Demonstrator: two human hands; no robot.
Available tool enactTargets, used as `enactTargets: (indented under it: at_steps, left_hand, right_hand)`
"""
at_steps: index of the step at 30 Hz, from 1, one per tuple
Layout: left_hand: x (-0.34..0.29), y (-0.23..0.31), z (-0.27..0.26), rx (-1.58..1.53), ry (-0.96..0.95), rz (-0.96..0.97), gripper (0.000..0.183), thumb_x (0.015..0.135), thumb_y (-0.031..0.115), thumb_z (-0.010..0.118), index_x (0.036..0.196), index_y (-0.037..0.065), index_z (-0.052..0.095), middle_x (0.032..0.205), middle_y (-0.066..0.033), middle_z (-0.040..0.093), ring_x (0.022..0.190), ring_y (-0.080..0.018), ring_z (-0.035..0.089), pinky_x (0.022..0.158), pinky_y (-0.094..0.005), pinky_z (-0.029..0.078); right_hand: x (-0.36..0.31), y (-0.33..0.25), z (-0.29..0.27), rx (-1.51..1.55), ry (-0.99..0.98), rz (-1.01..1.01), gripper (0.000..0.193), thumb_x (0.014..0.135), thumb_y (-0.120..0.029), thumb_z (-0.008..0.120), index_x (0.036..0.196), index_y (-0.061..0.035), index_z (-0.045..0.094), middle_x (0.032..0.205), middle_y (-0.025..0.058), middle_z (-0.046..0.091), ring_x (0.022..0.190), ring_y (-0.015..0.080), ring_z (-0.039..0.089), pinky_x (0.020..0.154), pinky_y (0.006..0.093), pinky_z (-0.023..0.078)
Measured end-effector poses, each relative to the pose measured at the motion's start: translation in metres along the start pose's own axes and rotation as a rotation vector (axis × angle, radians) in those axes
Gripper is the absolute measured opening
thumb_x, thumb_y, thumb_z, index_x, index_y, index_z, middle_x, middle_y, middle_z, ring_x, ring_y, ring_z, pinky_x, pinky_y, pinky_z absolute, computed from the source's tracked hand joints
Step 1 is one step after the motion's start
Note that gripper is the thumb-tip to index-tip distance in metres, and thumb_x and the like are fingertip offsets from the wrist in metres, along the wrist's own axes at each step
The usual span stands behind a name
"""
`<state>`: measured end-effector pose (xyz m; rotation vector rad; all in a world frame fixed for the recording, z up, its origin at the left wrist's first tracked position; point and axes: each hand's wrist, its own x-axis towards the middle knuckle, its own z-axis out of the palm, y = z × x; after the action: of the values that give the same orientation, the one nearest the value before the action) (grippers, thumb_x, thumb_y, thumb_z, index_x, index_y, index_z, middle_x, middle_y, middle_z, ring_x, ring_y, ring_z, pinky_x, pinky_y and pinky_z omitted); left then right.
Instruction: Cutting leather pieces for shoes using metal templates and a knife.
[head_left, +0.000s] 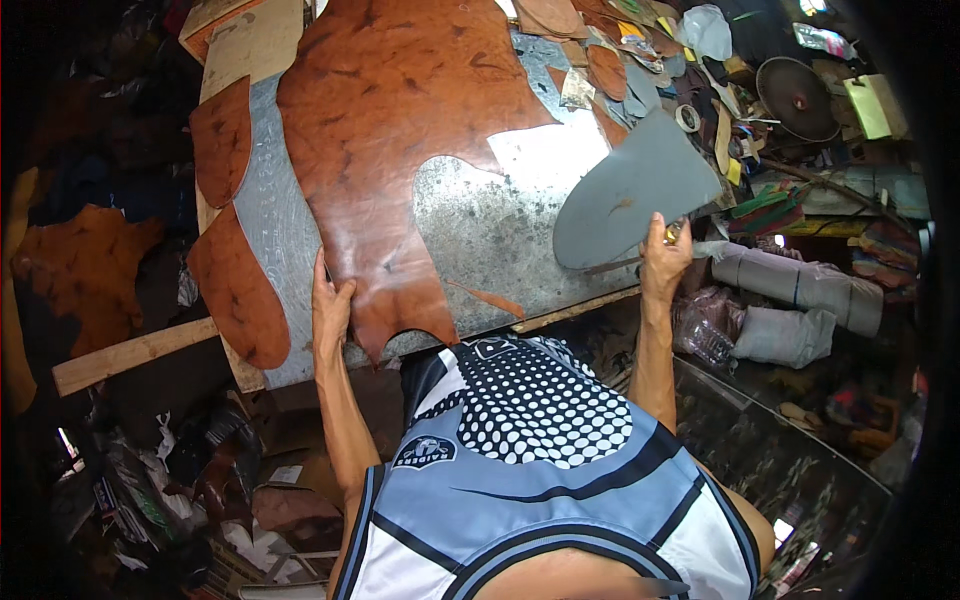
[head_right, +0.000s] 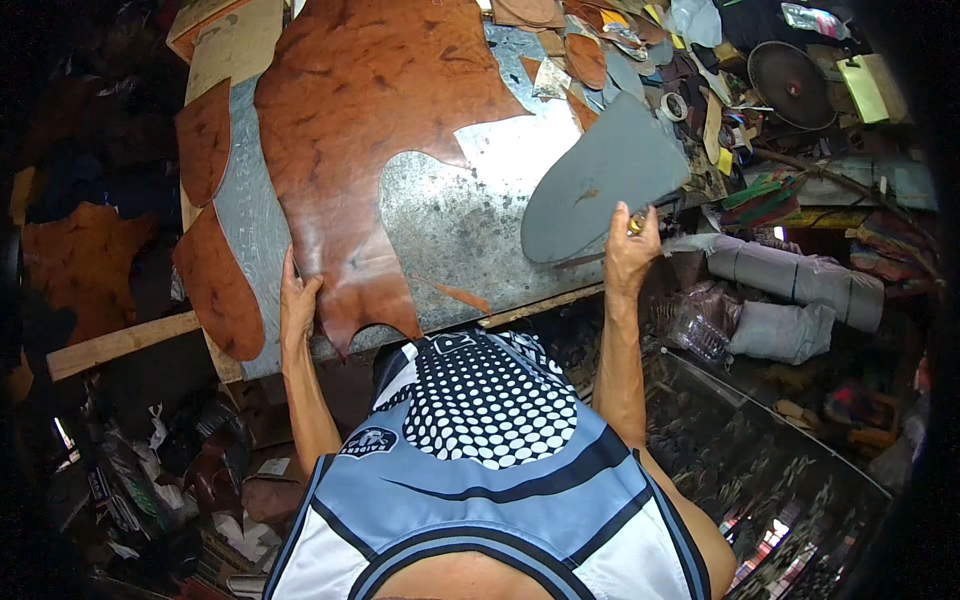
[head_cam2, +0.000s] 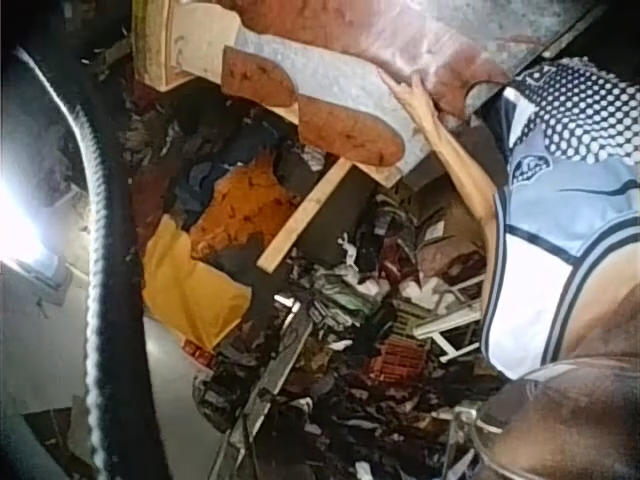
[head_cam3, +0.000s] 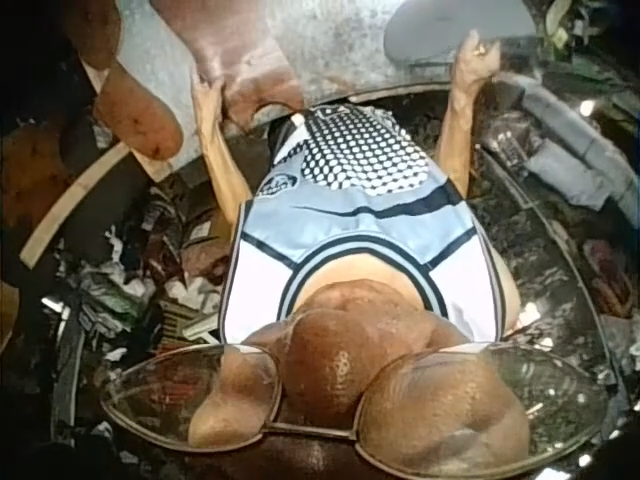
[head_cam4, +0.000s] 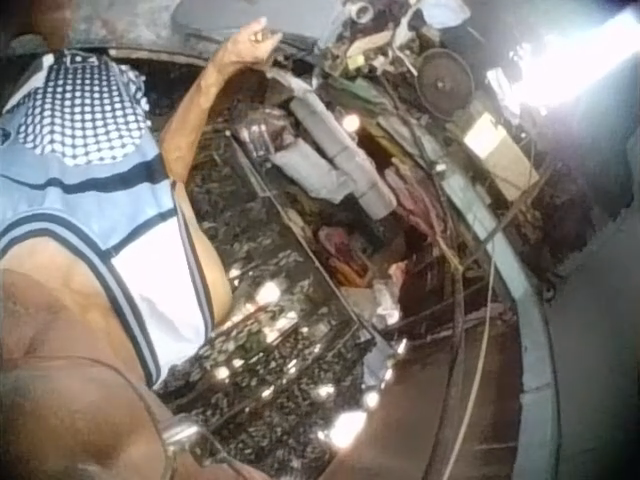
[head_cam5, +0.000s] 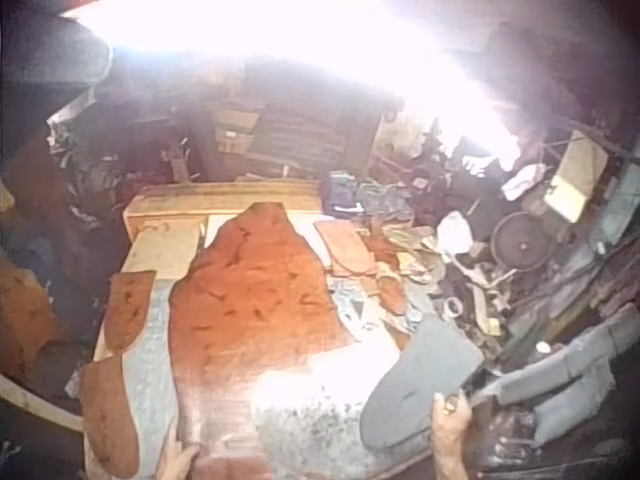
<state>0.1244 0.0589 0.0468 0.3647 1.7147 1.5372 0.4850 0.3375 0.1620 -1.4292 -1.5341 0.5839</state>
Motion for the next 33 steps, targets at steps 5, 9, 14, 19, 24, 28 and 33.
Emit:
enactTargets:
  at_steps: [5, 9, 14, 19, 24, 28, 33]
  left_hand:
    - [-0.011, -0.001, -0.023, 0.098, -0.066, 0.067, 0.076, 0.083, -0.008, 0.049, 0.155, 0.001, 0.022, 0.153, -0.0196, 0.034, 0.128, -0.0198, 0.046, 0.099, -0.0255, 0.043]
    - [-0.056, -0.009, -0.065, 0.340, -0.118, -0.045, 0.072, 0.085, -0.001, 0.051, 0.153, 0.001, 0.028, 0.154, -0.0154, 0.036, 0.137, -0.0226, 0.041, 0.111, -0.0298, 0.033]
    - [-0.147, 0.007, -0.091, 0.496, -0.161, -0.181, 0.068, 0.086, 0.003, 0.054, 0.151, 0.001, 0.033, 0.153, -0.0146, 0.039, 0.139, -0.0233, 0.039, 0.114, -0.0321, 0.029]
    - [-0.207, 0.004, -0.111, 0.459, -0.135, -0.373, 0.069, 0.084, 0.000, 0.054, 0.150, 0.001, 0.035, 0.150, -0.0157, 0.043, 0.138, -0.0237, 0.040, 0.115, -0.0315, 0.028]
    - [-0.217, 0.006, -0.105, 0.814, 0.023, -0.535, 0.067, 0.090, 0.005, 0.060, 0.151, 0.002, 0.033, 0.146, -0.0226, 0.046, 0.134, -0.0325, 0.045, 0.111, -0.0392, 0.034]
    - [-0.183, 0.003, -0.052, 1.296, 0.214, 0.236, 0.057, 0.087, 0.016, 0.070, 0.137, -0.001, 0.049, 0.132, -0.0254, 0.055, 0.122, -0.0415, 0.051, 0.104, -0.0462, 0.039]
    - [-0.142, -0.022, 0.080, 1.220, -0.241, 0.412, 0.062, 0.074, 0.027, 0.083, 0.129, 0.011, 0.058, 0.150, -0.0223, 0.037, 0.140, -0.0455, 0.030, 0.113, -0.0548, 0.028]
  right_hand:
    - [0.009, 0.000, 0.003, 0.072, -0.129, 0.033, 0.017, 0.094, -0.016, 0.065, 0.089, -0.0004, 0.058, 0.070, -0.0025, 0.053, 0.059, 0.0071, 0.050, 0.052, 0.0240, 0.042]
    - [0.022, 0.002, -0.010, 0.175, -0.146, 0.083, 0.014, 0.093, -0.016, 0.068, 0.087, -0.0074, 0.059, 0.062, -0.0072, 0.048, 0.050, 0.0010, 0.044, 0.045, 0.0190, 0.036]
    - [0.025, 0.018, -0.040, 0.123, -0.175, 0.151, 0.015, 0.092, -0.016, 0.069, 0.088, -0.0059, 0.060, 0.065, -0.0063, 0.051, 0.051, 0.0024, 0.047, 0.047, 0.0192, 0.039]
    - [0.022, 0.039, -0.062, 0.217, -0.159, 0.216, 0.014, 0.092, -0.016, 0.070, 0.093, -0.0064, 0.060, 0.071, -0.0038, 0.055, 0.051, 0.0044, 0.049, 0.048, 0.0205, 0.043]
    - [0.020, 0.037, -0.058, 0.127, -0.235, 0.157, 0.019, 0.093, -0.015, 0.070, 0.104, -0.0038, 0.060, 0.076, -0.0024, 0.057, 0.056, 0.0045, 0.050, 0.053, 0.0204, 0.043]
    - [0.003, 0.018, -0.044, 0.081, -0.290, 0.154, 0.025, 0.094, -0.012, 0.067, 0.115, 0.0003, 0.059, 0.085, -0.0011, 0.060, 0.066, 0.0033, 0.051, 0.059, 0.0197, 0.043]
    - [-0.014, 0.016, -0.021, 0.077, -0.393, -0.035, 0.034, 0.096, -0.004, 0.059, 0.129, 0.0035, 0.057, 0.103, 0.0052, 0.066, 0.090, 0.0108, 0.059, 0.078, 0.0250, 0.049]
